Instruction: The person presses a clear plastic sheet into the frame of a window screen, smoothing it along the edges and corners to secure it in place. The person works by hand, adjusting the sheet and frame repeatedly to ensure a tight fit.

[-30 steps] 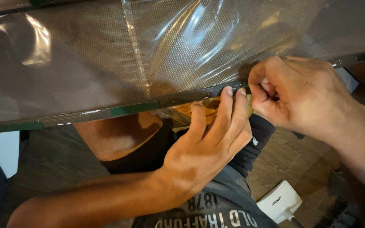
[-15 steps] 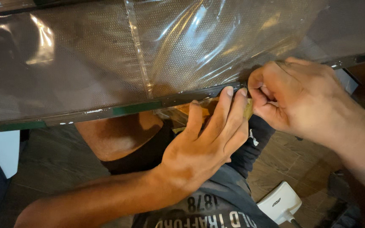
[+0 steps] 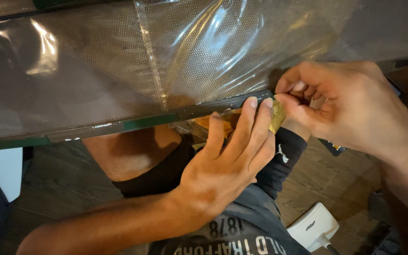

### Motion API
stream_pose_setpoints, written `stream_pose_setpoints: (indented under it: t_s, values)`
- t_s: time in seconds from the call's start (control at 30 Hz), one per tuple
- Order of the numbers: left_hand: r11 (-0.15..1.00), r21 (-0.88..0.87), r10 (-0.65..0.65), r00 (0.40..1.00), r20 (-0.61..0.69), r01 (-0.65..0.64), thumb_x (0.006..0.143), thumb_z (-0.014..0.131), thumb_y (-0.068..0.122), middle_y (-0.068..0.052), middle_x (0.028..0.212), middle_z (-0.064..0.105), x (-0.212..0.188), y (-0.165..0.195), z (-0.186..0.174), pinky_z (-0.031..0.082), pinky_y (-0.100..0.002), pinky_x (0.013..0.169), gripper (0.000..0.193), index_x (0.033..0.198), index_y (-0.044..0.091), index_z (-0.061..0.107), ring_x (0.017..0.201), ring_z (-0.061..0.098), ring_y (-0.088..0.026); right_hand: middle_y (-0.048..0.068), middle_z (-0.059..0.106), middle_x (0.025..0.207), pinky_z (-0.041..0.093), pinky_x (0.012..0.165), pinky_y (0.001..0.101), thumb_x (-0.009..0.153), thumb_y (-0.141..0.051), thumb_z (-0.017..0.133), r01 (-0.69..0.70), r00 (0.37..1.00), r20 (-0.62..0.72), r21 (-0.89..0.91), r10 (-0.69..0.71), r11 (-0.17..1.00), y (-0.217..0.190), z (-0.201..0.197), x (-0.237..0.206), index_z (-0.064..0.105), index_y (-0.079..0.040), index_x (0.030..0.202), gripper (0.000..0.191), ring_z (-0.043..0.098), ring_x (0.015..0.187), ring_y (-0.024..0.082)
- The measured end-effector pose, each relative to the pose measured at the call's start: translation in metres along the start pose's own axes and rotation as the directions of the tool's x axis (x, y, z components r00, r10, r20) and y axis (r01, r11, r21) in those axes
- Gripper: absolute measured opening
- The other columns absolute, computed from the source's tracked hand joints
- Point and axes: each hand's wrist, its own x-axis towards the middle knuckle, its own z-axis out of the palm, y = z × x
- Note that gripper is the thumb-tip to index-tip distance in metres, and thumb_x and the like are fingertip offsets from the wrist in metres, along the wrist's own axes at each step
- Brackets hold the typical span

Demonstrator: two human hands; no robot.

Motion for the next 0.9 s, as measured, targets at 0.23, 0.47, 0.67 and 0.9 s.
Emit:
stream_pose_setpoints:
  t_s: [0.23,0.47,0.67,0.9]
  values:
    - [1.0,0.022,-0.003,1.0,-0.01,0.003,0.098,0.06,0.052,-0.02,0.158,0.047,0.001,0.001,0.003,0.044,-0.052,0.108,0.06,0.138,0.007,0.058,0.147,0.042,-0.036,0.009,0.072,0.073,0.055,0.056,0.0316,0.087,-0.013,0.08,0.068,0.997,-0.021,-0.226,-0.075,0.972,-0.015,0.003,0.0,0.071,0.0,0.098,0.019,0.071,0.062,0.019]
    - [0.999,0.017,0.027,0.999,0.03,-0.027,0.087,0.06,0.057,-0.018,0.156,0.048,0.002,-0.001,0.001,0.045,-0.05,0.103,0.069,0.136,0.01,0.058,0.145,0.043,-0.035,0.006,0.065,0.063,0.053,0.054,0.0319,0.09,-0.01,0.08,0.201,0.973,-0.047,-0.299,-0.225,0.933,-0.012,0.009,0.005,0.066,0.001,0.095,0.019,0.062,0.05,0.016]
    - [0.992,0.124,0.022,1.0,0.0,-0.022,0.101,0.053,0.043,-0.016,0.153,0.05,0.007,0.001,0.001,0.043,-0.046,0.101,0.049,0.137,0.009,0.06,0.14,0.047,-0.033,0.003,0.06,0.058,0.048,0.049,0.0315,0.083,-0.011,0.081,0.126,0.989,-0.046,-0.219,-0.14,0.968,-0.005,0.005,0.007,0.068,-0.003,0.09,0.017,0.061,0.052,0.017]
    - [0.973,0.227,0.048,0.999,0.013,-0.049,0.105,0.046,0.031,-0.016,0.15,0.053,0.009,0.002,0.0,0.043,-0.043,0.099,0.04,0.135,0.01,0.061,0.136,0.051,-0.033,0.002,0.06,0.059,0.047,0.049,0.0299,0.084,-0.011,0.081,0.132,0.989,-0.044,-0.154,-0.14,0.979,0.005,0.009,0.005,0.068,-0.003,0.092,0.017,0.061,0.052,0.014]
